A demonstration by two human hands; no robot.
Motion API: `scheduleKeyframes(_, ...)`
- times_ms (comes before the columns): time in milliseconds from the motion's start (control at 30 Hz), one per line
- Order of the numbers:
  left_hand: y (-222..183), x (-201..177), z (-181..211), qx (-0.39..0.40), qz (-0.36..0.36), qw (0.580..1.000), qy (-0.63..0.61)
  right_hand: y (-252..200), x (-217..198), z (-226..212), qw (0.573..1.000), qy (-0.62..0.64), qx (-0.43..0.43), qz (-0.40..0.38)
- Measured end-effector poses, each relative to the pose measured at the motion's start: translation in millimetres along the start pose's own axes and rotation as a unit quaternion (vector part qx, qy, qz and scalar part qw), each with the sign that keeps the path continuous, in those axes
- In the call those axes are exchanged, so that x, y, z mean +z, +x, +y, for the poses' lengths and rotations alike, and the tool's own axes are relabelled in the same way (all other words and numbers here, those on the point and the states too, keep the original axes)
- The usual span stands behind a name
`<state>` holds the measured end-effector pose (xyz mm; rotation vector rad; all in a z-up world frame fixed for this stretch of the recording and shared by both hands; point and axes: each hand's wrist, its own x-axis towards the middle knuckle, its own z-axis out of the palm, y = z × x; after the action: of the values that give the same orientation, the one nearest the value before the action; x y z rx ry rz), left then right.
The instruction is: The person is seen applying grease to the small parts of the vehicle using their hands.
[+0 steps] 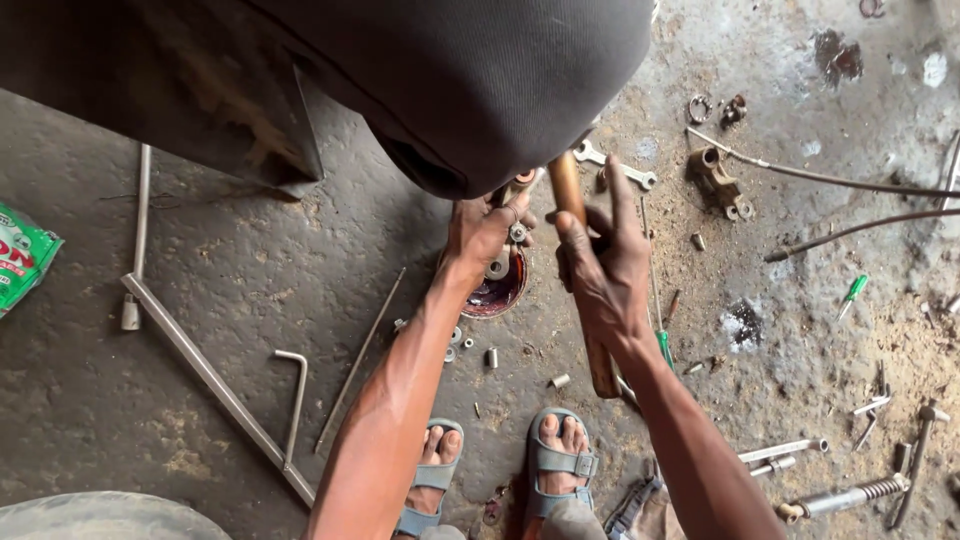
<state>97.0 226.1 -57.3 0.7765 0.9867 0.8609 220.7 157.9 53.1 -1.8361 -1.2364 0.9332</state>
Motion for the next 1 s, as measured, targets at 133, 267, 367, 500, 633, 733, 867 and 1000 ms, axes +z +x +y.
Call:
scheduleKeyframes(133,6,1,-5,-0.053,0.014,0.998,0.016,-12,-2,0,0.997,0.043,-0.048,0.032)
scheduleKeyframes(267,5,-2,-14,-0.028,-0.003,1.0,-0.002,3,5,51,0.971,-0.137,-0.191,0.043)
scheduleKeyframes(367,5,-4,-17,0.013,-0.012,1.0,-0.006,11,-1,21,0.965,-0.188,-0.182,0.018)
scheduleKeyframes(500,9,-1,-13,-0.065,0.011,0.997,0.038,-2,-7,-8,0.991,-0.102,-0.05,0.064)
scheduleKeyframes(633,3,1,-12,-0.086,0.019,0.995,0.039,-4,2,37,0.992,-0.107,-0.066,0.029)
scheduleKeyframes(733,7,-3,-24,-0.015,0.008,1.0,0.016,11,6,52,0.945,-0.174,-0.275,0.03)
scheduleKeyframes(867,13,-2,-27,0.003,-0.001,1.0,-0.004,-1,-6,-9,0.99,-0.109,-0.069,0.048)
scheduleKeyframes(1000,7,-3,-20,-0.05,0.008,0.999,0.005,-11,-4,41,0.979,-0.121,-0.159,0.038)
